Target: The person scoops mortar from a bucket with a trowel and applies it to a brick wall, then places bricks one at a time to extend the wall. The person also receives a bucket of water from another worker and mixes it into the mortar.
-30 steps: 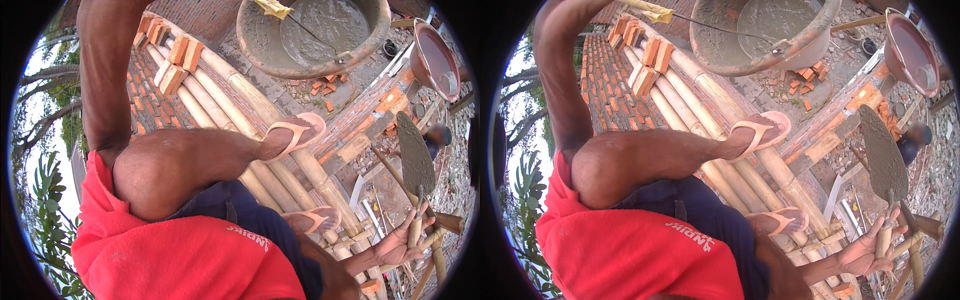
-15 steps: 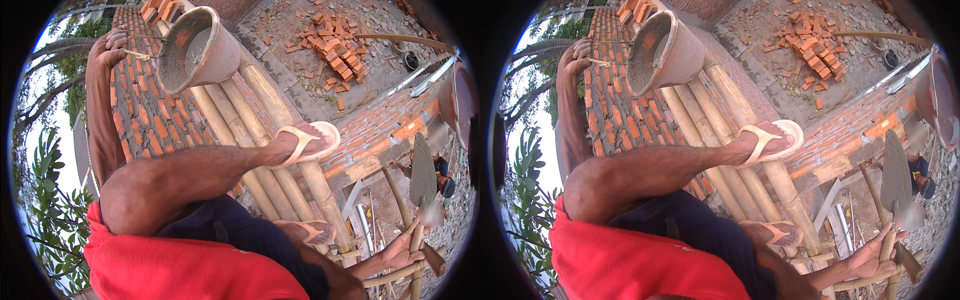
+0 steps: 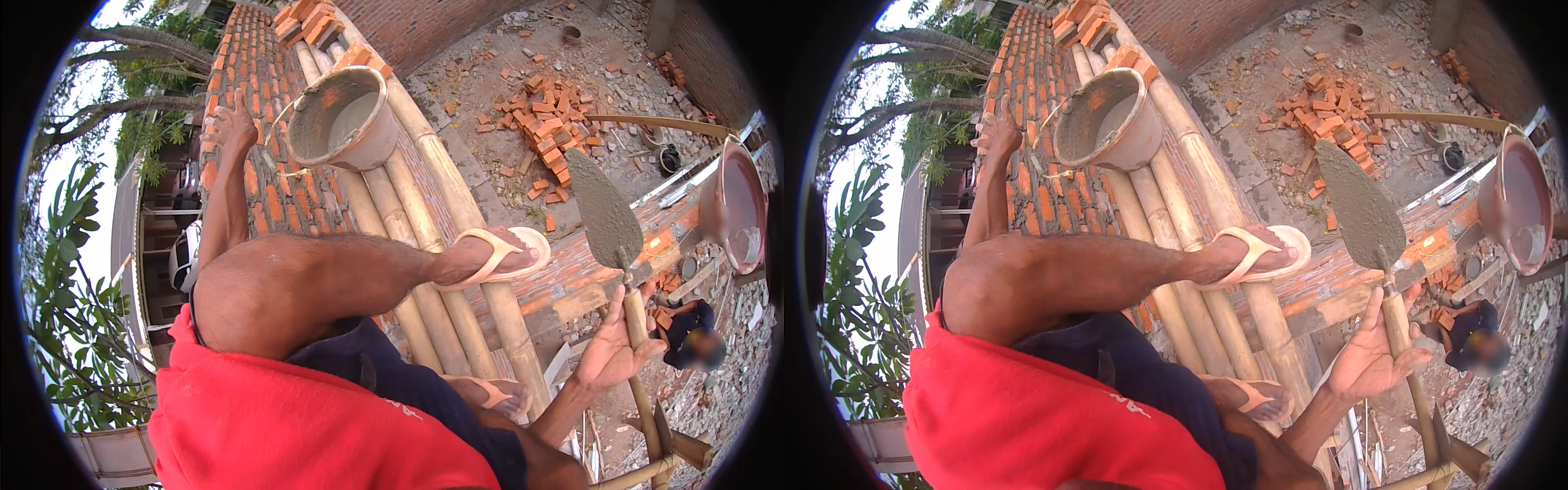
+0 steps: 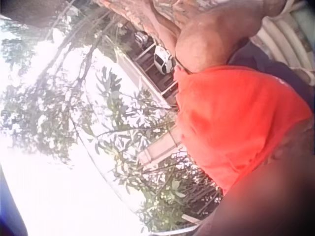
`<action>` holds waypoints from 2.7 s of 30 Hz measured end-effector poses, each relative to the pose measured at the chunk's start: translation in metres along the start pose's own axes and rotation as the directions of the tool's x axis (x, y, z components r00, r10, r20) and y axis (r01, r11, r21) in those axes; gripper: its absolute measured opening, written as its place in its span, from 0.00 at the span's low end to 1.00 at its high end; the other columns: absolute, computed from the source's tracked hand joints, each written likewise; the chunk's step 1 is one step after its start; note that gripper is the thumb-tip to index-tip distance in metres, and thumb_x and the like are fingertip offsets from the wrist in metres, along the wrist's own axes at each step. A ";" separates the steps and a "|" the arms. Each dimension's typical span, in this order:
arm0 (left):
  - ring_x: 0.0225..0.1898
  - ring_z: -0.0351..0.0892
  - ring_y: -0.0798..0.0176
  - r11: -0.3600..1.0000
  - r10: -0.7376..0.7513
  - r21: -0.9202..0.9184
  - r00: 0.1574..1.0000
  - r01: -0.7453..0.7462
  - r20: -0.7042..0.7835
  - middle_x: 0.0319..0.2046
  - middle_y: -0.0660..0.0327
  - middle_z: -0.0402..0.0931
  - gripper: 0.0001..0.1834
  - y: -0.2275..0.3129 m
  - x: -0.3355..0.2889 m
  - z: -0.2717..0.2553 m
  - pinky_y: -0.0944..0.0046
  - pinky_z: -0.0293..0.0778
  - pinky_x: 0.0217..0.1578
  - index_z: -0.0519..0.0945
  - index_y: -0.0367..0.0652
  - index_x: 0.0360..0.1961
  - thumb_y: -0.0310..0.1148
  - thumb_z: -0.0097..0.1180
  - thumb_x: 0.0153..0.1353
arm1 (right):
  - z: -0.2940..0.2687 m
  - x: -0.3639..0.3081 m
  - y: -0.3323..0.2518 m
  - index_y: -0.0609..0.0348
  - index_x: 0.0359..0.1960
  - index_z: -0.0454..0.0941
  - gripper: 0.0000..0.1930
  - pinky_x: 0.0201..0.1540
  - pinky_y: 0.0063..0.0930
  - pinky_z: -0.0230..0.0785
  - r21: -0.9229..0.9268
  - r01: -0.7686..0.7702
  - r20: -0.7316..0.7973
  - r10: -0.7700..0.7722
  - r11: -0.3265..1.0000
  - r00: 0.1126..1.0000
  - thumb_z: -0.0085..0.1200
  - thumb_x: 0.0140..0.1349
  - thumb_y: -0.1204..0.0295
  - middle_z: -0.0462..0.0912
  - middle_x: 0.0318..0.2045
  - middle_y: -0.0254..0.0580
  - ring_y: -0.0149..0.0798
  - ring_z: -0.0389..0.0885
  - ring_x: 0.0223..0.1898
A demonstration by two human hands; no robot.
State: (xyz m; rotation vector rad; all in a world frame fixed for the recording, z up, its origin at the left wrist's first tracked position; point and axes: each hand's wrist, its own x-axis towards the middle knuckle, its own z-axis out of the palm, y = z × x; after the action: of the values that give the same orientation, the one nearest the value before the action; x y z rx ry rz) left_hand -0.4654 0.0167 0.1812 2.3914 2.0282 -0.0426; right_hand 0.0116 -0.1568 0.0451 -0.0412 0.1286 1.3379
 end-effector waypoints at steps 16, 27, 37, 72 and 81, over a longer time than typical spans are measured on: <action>0.55 0.76 0.52 0.937 0.327 0.108 0.943 -0.332 0.062 0.45 0.60 0.81 0.16 0.026 0.016 -0.073 0.42 0.49 0.74 0.80 0.46 0.48 0.39 0.66 0.62 | 0.077 0.072 0.299 0.59 0.76 0.45 0.49 0.75 0.39 0.53 -0.869 -0.168 0.288 0.753 0.465 0.592 0.64 0.65 0.52 0.57 0.72 0.62 0.52 0.61 0.73; 0.76 0.47 0.46 0.514 0.835 -0.577 0.525 -0.635 0.166 0.76 0.52 0.50 0.49 0.184 -0.080 0.169 0.57 0.41 0.77 0.51 0.48 0.77 0.64 0.53 0.65 | -0.053 -0.073 0.091 0.65 0.60 0.73 0.31 0.59 0.43 0.73 -0.923 -0.299 -0.197 0.370 0.242 0.908 0.59 0.67 0.52 0.83 0.49 0.60 0.54 0.83 0.55; 0.74 0.56 0.50 0.678 0.319 -0.728 0.854 0.096 0.410 0.73 0.52 0.60 0.34 0.249 -0.038 0.058 0.46 0.50 0.74 0.61 0.41 0.74 0.48 0.48 0.74 | -0.061 -0.178 -0.094 0.63 0.64 0.69 0.27 0.54 0.33 0.78 -0.881 0.077 -0.339 -0.736 0.468 0.586 0.60 0.71 0.60 0.79 0.56 0.50 0.43 0.83 0.54; 0.68 0.68 0.46 0.314 0.794 -0.921 0.468 0.230 0.388 0.67 0.43 0.67 0.32 0.367 -0.065 -0.001 0.45 0.64 0.67 0.69 0.40 0.63 0.35 0.70 0.62 | -0.324 -0.047 -0.285 0.62 0.77 0.36 0.70 0.69 0.59 0.62 -0.372 0.271 -0.886 -0.427 0.888 0.181 0.74 0.45 0.41 0.58 0.72 0.54 0.51 0.67 0.70; 0.63 0.75 0.48 0.369 0.840 -0.920 0.376 0.135 0.392 0.63 0.45 0.71 0.32 0.396 -0.078 0.005 0.46 0.69 0.64 0.69 0.38 0.61 0.39 0.69 0.61 | -0.265 -0.105 -0.295 0.62 0.73 0.51 0.59 0.68 0.43 0.66 -0.386 0.155 -0.907 -0.404 0.909 0.114 0.76 0.43 0.53 0.69 0.65 0.51 0.48 0.70 0.66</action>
State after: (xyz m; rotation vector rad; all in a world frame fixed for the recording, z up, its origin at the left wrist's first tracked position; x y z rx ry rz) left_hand -0.0871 -0.1248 0.1727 1.4925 0.5200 -0.1403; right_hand 0.2557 -0.3542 -0.2187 -1.1269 1.0862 0.6894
